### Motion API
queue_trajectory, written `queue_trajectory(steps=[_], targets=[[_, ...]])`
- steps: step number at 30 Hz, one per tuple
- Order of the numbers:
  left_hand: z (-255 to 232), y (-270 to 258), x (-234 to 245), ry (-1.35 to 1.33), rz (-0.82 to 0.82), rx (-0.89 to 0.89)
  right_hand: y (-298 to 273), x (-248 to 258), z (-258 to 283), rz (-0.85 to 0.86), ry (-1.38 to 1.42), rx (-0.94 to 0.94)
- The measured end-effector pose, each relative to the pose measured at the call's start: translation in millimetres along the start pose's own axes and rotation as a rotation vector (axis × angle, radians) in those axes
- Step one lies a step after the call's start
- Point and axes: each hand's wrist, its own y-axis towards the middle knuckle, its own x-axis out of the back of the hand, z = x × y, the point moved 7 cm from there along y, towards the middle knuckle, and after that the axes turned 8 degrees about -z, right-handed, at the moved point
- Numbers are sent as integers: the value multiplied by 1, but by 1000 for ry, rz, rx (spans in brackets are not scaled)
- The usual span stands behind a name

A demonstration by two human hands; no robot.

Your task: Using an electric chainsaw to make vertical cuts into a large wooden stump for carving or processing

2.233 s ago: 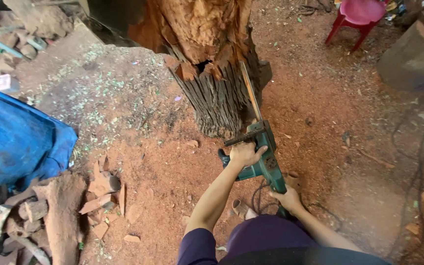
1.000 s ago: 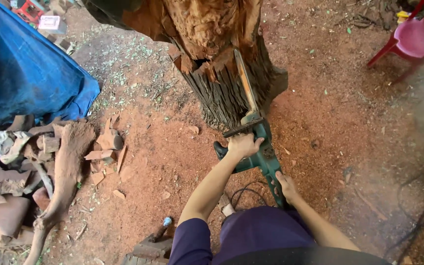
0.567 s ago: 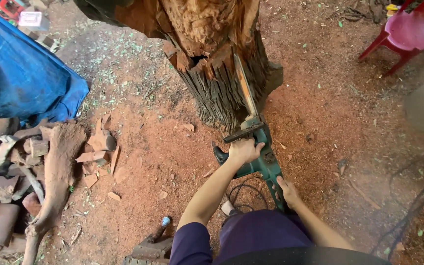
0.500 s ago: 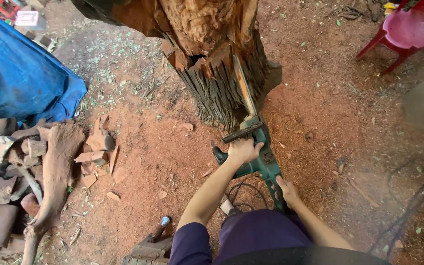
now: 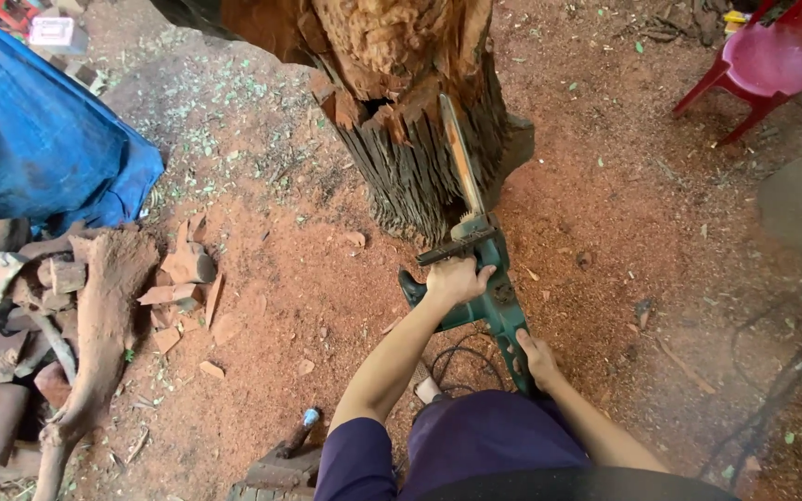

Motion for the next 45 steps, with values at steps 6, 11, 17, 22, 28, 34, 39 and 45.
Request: queue_trajectory(steps=[6,11,17,22,28,34,39,45], targets=[[14,3,4,-12,2,-8,-3,-15,10,-10,6,5],[27,10,-3,19,3,-15,-2,-26,16,33,-5,22],[41,16,6,-9,-45,-55,6,-38,24,10,11,49],[48,21,10,-12,-91,-78,9,-42,26,-17,9,58],[43,10,10,4,-7,-83,7,-44,13,-32,39,26],[41,0,-3,42,72,-73,-12,-44,12,-7,50,13],[41,-5,-6,26,86,-52,-15,-41,-1,-3,37,2],[38,-8,-10,-17,103,-58,-42,-42,39,-1,30,-10]])
